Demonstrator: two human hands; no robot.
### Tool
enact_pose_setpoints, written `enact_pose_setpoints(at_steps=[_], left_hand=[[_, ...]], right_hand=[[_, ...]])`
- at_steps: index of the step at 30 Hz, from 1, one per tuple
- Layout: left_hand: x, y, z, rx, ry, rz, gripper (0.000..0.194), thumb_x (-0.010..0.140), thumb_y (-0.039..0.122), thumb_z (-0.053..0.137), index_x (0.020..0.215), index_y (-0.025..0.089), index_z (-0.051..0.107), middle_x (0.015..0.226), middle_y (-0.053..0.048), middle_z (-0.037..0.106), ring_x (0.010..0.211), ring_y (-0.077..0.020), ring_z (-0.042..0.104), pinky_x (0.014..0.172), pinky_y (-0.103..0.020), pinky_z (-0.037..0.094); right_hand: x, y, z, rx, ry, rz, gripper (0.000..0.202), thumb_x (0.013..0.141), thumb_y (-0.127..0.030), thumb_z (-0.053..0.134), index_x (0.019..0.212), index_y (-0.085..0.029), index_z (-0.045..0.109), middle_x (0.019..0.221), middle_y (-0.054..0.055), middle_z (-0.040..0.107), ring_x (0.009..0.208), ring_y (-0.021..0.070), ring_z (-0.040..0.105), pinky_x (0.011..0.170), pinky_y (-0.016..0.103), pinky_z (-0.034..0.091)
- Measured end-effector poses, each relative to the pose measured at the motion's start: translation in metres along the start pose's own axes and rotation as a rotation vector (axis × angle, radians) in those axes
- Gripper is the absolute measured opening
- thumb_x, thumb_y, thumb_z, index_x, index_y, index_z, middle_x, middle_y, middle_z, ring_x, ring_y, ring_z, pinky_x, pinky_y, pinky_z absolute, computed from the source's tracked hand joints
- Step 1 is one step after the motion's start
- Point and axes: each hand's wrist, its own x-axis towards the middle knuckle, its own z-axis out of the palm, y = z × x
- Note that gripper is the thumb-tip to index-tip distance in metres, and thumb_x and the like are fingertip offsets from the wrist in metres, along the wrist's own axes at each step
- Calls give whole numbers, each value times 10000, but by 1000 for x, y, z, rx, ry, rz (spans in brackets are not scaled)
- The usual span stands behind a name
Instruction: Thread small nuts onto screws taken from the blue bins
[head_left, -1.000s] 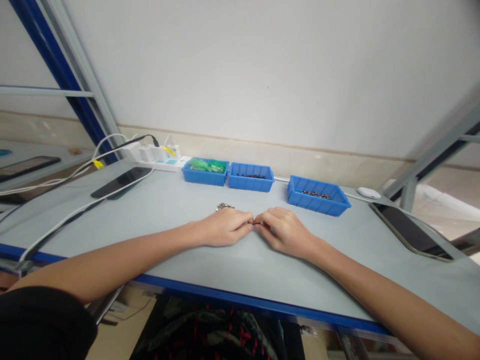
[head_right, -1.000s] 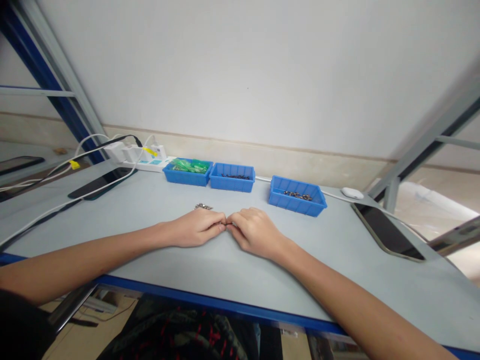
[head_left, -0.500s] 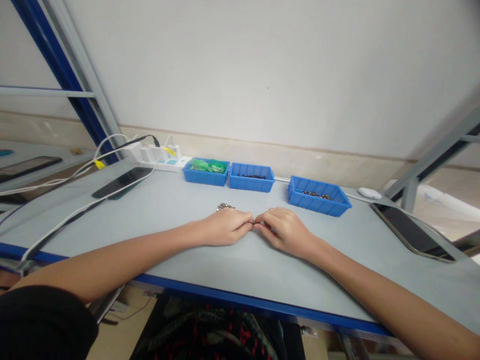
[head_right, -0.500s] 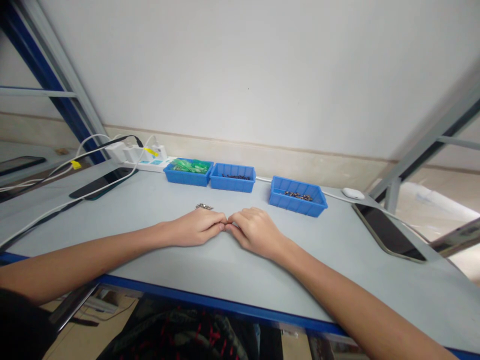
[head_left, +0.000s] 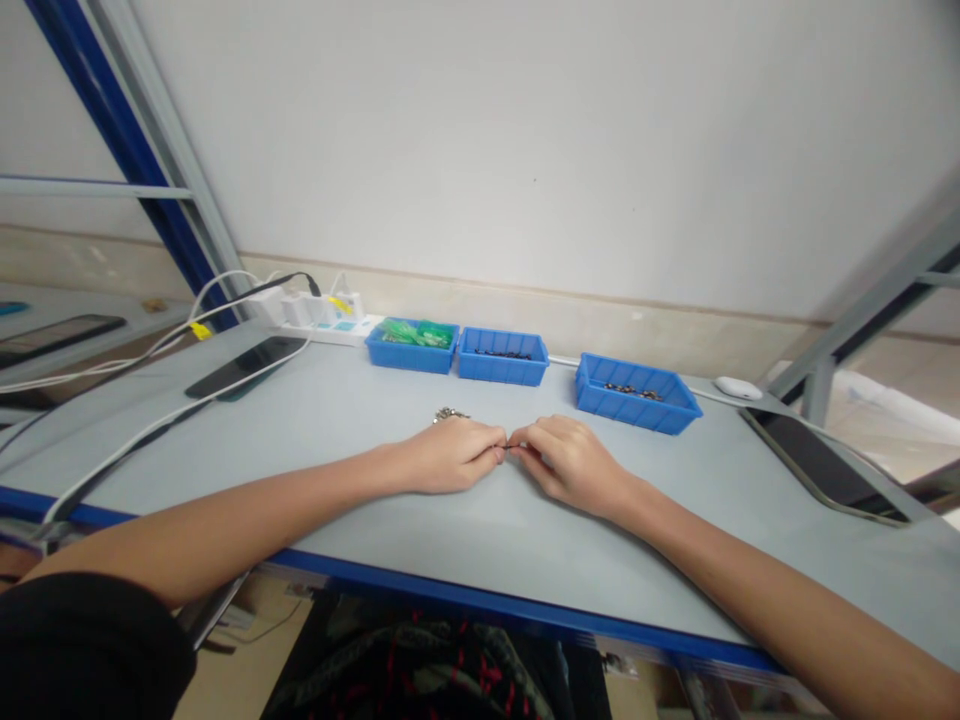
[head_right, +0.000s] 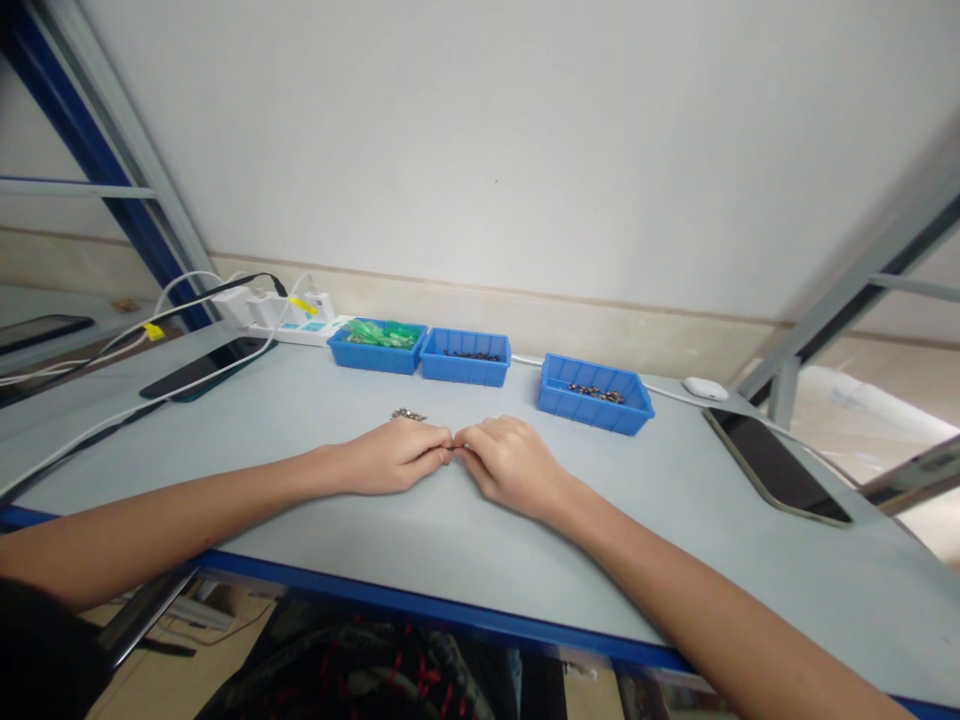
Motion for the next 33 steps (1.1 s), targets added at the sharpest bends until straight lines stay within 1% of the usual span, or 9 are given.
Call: enact_pose_setpoints(at_steps=[16, 22, 27, 33], left_hand=[[-1, 2, -2, -12, 2, 8, 206, 925, 254, 370, 816, 186, 530, 740, -3, 632, 685, -153, 587, 614, -260, 354], [0, 2, -1, -5, -2, 11, 203, 922, 245, 368, 829, 181, 536, 745, -8, 635, 686, -154, 590, 607, -261, 357], [0, 1, -1, -5, -4, 4, 209, 921, 250, 368, 833, 176, 543, 750, -15, 636, 690, -158, 594, 610, -265, 369], [0, 1, -2, -2, -6, 10, 217, 924, 253, 364, 818, 178, 538, 741, -10, 631, 678, -152, 584, 608, -262, 360]], right_hand=[[0, 0, 0, -49, 7, -9, 263, 930, -272, 391, 844, -140, 601, 658, 49, 591, 600, 144, 509, 619, 268, 338], [0, -3, -3, 6, -33, 23, 202, 902, -282, 437, 863, -150, 585, 654, 30, 574, 610, 145, 505, 619, 269, 338], [0, -3, -4, 7, -24, 14, 158, 884, -246, 444, 892, -151, 570, 655, 25, 560, 609, 144, 493, 607, 267, 333], [-1, -2, -1, -11, -15, 8, 133, 878, -221, 449, 868, -156, 565, 660, 24, 563, 613, 145, 497, 617, 268, 340]])
